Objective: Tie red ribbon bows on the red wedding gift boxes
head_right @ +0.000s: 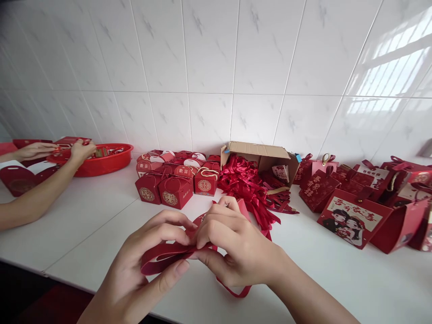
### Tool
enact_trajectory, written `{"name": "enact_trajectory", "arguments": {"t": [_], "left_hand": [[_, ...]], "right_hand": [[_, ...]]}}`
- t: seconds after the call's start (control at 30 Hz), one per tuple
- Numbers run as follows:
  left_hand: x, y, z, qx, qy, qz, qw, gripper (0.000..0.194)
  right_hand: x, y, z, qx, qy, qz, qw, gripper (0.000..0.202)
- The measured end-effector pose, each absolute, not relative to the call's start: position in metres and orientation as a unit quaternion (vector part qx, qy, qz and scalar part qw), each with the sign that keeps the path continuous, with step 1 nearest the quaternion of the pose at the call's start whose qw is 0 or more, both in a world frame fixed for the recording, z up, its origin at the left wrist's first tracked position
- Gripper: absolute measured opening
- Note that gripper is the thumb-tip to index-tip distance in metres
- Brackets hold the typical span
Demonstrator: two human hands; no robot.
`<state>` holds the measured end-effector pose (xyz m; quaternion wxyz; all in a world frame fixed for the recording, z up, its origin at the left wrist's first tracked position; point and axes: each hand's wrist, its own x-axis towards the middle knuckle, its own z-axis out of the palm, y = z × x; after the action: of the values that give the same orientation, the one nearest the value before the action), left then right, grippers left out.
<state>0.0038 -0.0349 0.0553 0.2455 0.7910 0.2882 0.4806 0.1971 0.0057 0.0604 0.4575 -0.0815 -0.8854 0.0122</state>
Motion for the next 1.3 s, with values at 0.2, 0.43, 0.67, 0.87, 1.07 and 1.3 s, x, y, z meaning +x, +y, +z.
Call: {"name": "enact_trajectory", "arguments": {"t": [0.2,0.43,0.67,0.87,1.07,1.3], "left_hand": [[0.006,-0.036,0.053,0.795,0.286,0.467,0.261,0.010],[0.006,-0.036,0.051,0.792,0.303,0.468,0.247,0.005],[0.006,-0.035,0.049,0.788,0.285,0.491,0.238,0.006],[0.003,-0.032,0.046,0.782,0.280,0.513,0.216,0.020],[0.006,-0.029,0.046,0.783,0.272,0.532,0.175,0.034],[0.007,-0.024,0.043,0.769,0.252,0.568,0.148,0.023]], "right_hand": [[0.196,0.005,0.061,-0.085,-0.888,0.009,0.452,0.011],[0.194,0.002,0.060,-0.094,-0.885,-0.006,0.456,0.012],[0.193,0.001,0.059,-0.100,-0.879,-0.030,0.465,0.015],[0.196,0.001,0.062,-0.104,-0.862,-0.051,0.493,0.022],[0.198,-0.001,0.065,-0.090,-0.864,-0.058,0.493,0.021],[0.196,-0.001,0.064,-0.093,-0.839,-0.058,0.532,0.024]]}}
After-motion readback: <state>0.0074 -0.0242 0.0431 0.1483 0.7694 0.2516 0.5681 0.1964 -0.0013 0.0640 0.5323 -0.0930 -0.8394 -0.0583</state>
